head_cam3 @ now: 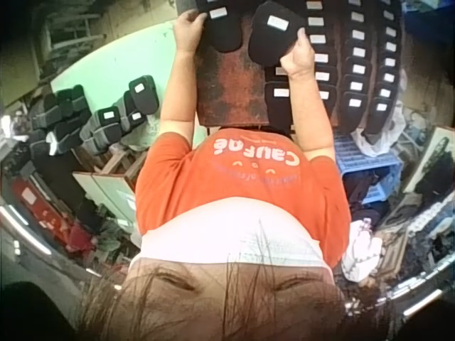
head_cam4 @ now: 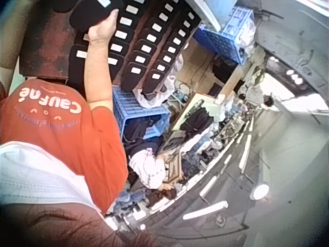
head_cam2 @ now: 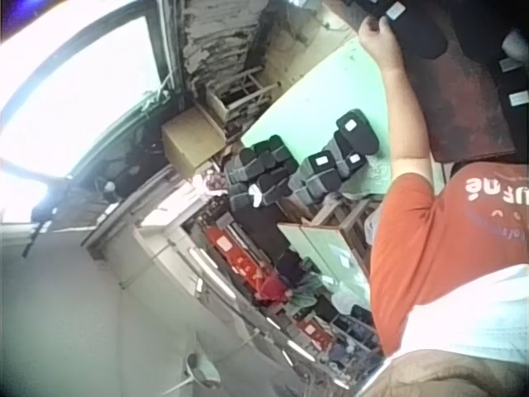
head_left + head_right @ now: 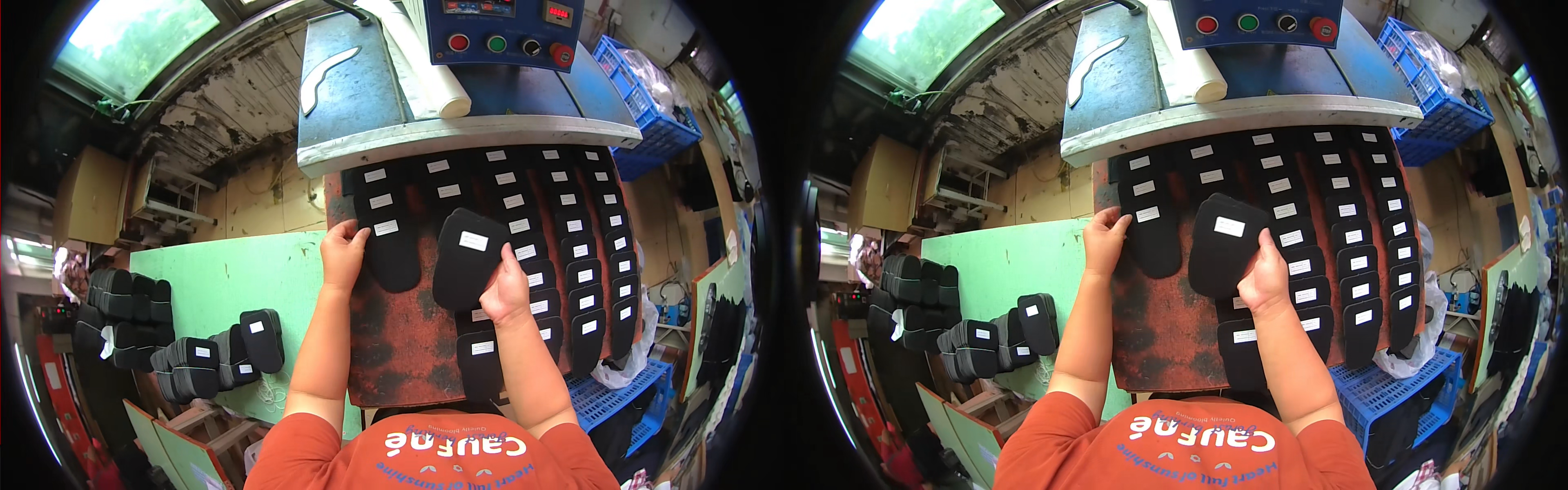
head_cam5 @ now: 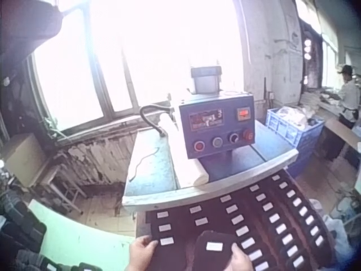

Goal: Sorting and stacking black shoe components with white labels at a manufacturing workstation.

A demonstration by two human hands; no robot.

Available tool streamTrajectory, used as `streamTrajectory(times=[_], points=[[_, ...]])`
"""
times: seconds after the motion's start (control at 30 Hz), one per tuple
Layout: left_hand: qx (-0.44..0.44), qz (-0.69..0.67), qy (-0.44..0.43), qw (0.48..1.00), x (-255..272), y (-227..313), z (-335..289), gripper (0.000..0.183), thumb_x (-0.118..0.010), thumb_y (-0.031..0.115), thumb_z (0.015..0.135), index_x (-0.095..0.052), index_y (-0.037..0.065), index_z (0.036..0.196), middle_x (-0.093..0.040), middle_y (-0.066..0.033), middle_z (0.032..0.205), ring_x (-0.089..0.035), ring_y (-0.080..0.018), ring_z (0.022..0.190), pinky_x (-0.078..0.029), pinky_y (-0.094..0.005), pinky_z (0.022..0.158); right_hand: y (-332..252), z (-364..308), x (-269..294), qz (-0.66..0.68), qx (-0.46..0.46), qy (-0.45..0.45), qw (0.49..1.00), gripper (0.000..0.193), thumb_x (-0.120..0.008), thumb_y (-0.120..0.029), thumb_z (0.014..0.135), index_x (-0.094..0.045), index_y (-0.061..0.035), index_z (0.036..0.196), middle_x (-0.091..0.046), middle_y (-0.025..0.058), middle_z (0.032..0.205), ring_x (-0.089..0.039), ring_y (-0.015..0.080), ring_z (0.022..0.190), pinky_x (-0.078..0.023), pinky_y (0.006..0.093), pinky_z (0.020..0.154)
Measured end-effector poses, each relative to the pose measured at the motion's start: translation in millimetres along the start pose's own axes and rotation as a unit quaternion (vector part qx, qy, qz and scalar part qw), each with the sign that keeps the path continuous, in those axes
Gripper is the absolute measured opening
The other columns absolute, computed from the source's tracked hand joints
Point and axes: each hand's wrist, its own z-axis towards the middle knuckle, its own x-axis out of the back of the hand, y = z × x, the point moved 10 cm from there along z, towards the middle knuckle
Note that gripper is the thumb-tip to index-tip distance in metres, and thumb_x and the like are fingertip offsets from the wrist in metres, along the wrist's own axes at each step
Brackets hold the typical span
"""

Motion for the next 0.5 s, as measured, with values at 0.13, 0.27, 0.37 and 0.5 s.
streamTrajectory(times=[0.13,0.27,0.37,0.5], points=[[-0.067,-0.085,-0.044,0.993,-33.7,35.3,-41.6,0.028,-0.069,0.011,0.079,-0.061,-0.002,0.102,-0.063,-0.0031,0.086,-0.056,-0.0071,0.072,-0.047,-0.0212,0.065,23.4,-5.4,2.9,-0.004,-0.023,0.017,1.000,0.028,-0.042,-0.013,0.095,-0.048,-0.0068,0.121,-0.054,0.0078,0.119,-0.051,0.0220,0.112,-0.040,0.0363,0.097],[0.031,-0.152,-0.053,0.986,-33.8,29.9,-70.0,0.016,-0.068,0.007,0.079,-0.064,0.000,0.093,-0.064,-0.0023,0.079,-0.056,-0.0061,0.066,-0.046,-0.0191,0.058,21.4,-9.7,2.5,0.018,-0.018,0.015,1.000,0.029,-0.044,-0.014,0.094,-0.048,-0.0070,0.122,-0.055,0.0080,0.119,-0.052,0.0217,0.112,-0.040,0.0365,0.098],[0.043,-0.108,0.007,0.993,-1.3,-5.8,-52.2,0.015,-0.066,0.007,0.080,-0.064,-0.001,0.093,-0.064,-0.0028,0.079,-0.055,-0.0059,0.063,-0.044,-0.0193,0.055,3.6,-8.2,6.8,0.012,-0.024,0.005,1.000,0.043,-0.031,-0.032,0.098,-0.045,-0.0013,0.125,-0.052,0.0130,0.123,-0.049,0.0259,0.116,-0.038,0.0400,0.100],[-0.037,-0.024,0.045,0.998,2.7,5.2,-44.8,0.018,-0.066,0.009,0.081,-0.064,-0.001,0.096,-0.061,0.0001,0.075,-0.048,-0.0045,0.057,-0.042,-0.0193,0.053,14.8,-13.4,9.2,0.018,-0.046,0.008,0.999,0.044,-0.031,-0.031,0.098,-0.045,0.0008,0.124,-0.052,0.0141,0.124,-0.048,0.0267,0.117,-0.037,0.0396,0.101]])
